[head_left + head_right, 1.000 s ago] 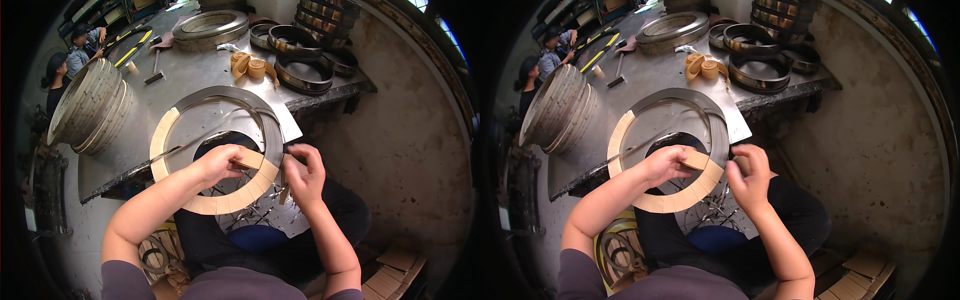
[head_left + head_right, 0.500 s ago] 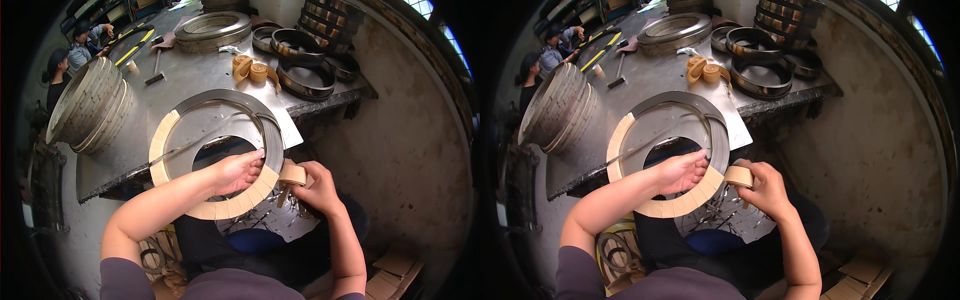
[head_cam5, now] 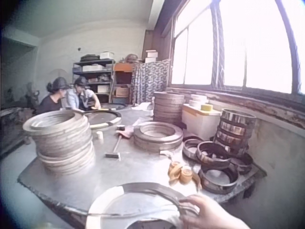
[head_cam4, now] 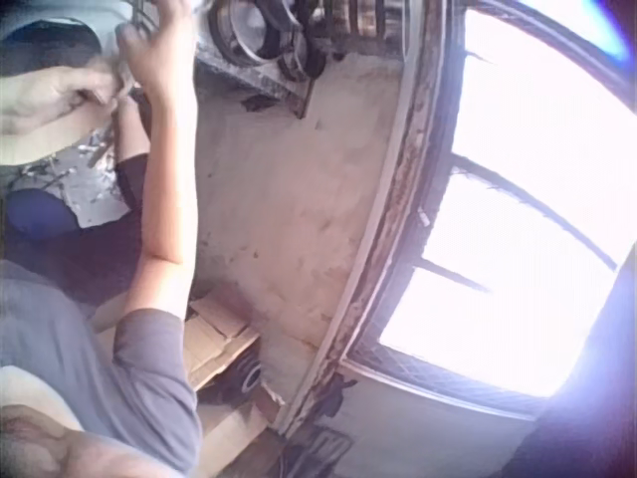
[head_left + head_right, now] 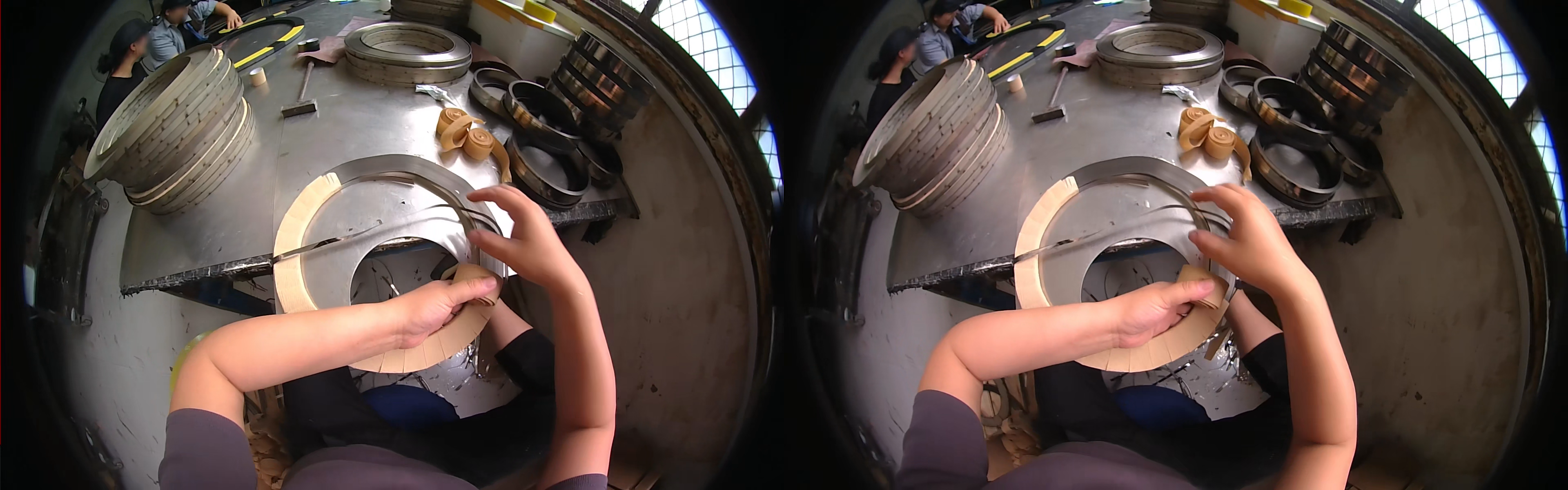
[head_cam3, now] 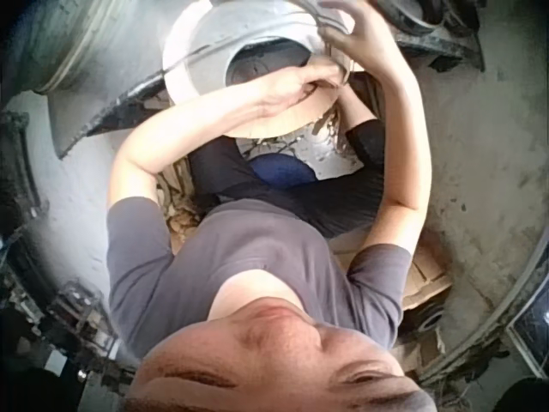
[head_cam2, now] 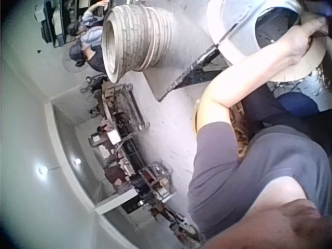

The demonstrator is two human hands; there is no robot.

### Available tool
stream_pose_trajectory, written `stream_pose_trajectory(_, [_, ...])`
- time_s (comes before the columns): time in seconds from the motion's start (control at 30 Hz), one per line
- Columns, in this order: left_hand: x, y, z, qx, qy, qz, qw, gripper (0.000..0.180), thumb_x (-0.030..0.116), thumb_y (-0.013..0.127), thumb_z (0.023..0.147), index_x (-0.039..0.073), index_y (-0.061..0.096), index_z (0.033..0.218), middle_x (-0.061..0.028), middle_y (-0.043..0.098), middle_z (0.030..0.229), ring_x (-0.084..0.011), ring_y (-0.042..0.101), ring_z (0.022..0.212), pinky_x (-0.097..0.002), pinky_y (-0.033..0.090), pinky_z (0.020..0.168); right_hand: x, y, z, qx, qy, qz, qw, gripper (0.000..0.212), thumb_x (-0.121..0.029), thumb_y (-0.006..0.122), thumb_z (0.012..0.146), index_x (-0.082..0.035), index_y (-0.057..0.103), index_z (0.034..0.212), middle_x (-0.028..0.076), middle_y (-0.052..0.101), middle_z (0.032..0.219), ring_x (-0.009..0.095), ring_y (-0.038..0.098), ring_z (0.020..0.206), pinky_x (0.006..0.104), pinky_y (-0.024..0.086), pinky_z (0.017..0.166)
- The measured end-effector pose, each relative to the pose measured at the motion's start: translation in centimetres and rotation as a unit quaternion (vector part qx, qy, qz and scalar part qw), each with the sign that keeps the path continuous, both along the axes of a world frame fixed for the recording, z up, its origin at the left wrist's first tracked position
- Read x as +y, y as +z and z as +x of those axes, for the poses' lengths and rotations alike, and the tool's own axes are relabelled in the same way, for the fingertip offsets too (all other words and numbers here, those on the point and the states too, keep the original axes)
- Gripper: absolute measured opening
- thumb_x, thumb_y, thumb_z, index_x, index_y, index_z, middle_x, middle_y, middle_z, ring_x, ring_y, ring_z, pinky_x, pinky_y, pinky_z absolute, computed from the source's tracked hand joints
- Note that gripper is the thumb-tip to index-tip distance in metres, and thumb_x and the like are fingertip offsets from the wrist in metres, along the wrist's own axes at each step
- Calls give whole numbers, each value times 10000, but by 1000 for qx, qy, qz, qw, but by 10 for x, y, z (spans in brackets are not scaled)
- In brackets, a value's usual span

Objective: The person applies adhesive lining to circular metal frames.

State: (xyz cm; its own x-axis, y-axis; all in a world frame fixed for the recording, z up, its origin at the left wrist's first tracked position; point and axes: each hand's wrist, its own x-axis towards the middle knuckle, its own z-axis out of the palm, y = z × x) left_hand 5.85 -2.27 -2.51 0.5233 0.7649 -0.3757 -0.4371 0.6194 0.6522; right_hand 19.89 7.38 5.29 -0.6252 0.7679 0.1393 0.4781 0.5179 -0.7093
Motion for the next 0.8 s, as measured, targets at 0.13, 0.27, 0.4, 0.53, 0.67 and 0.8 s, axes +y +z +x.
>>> stream_pose_trajectory(0.13, [0,-3,3,26,-39,2,999,498,562,633,853,115,635,1073,-10,622,1018,-100,558,941,-268,439,836,38,-37,-52,-89,117,271,951,319,-101,705,695,-39,660,1005,108,624,1096,302,574,1039,385,470,893])
stream_pose_trajectory(0.27, [2,3,0,42,-48,11,998,577,570,618,860,64,587,1137,-58,616,1060,-126,578,955,-293,466,829,57,-48,-65,-120,22,335,934,117,-118,652,738,-52,656,835,94,648,956,296,611,921,412,491,800])
stream_pose_trajectory(0.4, [2,6,0,42,-41,9,998,576,530,624,877,35,561,1164,-52,616,1004,-113,591,891,-276,490,771,86,-50,-27,-136,-249,262,923,131,-159,664,753,-44,671,817,126,653,826,319,639,777,414,501,696])
stream_pose_trajectory(0.53, [3,-2,0,40,-35,15,998,572,525,631,873,47,547,1176,-42,599,991,-109,571,882,-272,484,758,96,-54,-21,-190,-240,197,931,174,-203,701,738,-41,709,802,150,671,778,320,655,756,405,501,679])
stream_pose_trajectory(0.67, [3,6,-3,42,-41,30,998,598,542,629,867,43,544,1186,-55,586,1060,-128,553,969,-287,461,833,105,-48,-53,-194,-178,146,954,222,-248,683,776,-37,716,835,175,680,795,342,661,773,411,506,711])
stream_pose_trajectory(0.8, [2,2,-1,28,-54,47,997,600,568,631,849,66,558,1168,-57,589,1088,-153,545,1023,-302,417,913,119,-48,-91,-220,-93,169,956,222,-229,624,810,-29,712,848,185,678,806,355,657,790,417,510,735])
